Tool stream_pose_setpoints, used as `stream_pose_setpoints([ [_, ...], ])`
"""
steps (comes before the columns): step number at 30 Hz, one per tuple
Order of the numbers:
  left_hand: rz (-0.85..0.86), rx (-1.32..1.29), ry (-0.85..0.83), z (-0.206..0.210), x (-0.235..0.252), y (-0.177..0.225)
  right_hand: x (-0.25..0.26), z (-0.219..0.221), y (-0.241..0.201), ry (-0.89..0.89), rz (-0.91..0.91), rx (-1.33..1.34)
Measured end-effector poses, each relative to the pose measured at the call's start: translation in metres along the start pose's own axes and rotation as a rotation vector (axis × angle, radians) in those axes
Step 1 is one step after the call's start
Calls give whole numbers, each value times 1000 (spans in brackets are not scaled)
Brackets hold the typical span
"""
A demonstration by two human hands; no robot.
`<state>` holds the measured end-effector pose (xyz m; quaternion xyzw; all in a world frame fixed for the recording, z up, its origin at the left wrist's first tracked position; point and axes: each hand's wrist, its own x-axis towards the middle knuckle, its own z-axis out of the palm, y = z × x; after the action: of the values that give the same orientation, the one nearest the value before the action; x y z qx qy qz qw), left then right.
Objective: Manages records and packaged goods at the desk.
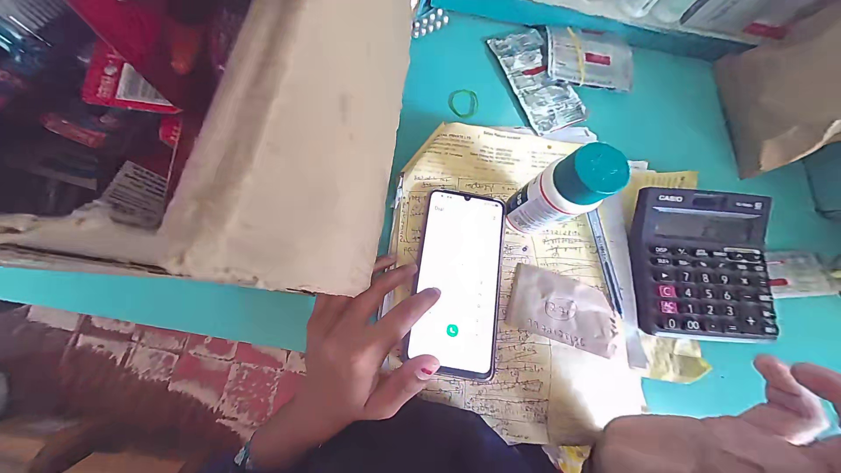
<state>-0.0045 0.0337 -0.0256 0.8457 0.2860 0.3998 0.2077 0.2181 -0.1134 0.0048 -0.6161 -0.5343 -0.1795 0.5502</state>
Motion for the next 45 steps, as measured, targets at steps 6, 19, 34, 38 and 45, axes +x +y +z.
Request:
stream_pose_setpoints([
  [6,12,12,-3,-1,1,0,1,11,5,-185,-2,-108],
  [19,-53,47,-59,-2,6,7,0,20,6,-349,81,-107],
  [34,10,141,-33,-1,5,6,0,21,9,-373,82,-120],
  [38,16,144,-42,0,5,6,0,21,9,-383,75,-112],
  [45,-7,259,-236,-1,17,15,0,20,10,-388,60,-103],
])
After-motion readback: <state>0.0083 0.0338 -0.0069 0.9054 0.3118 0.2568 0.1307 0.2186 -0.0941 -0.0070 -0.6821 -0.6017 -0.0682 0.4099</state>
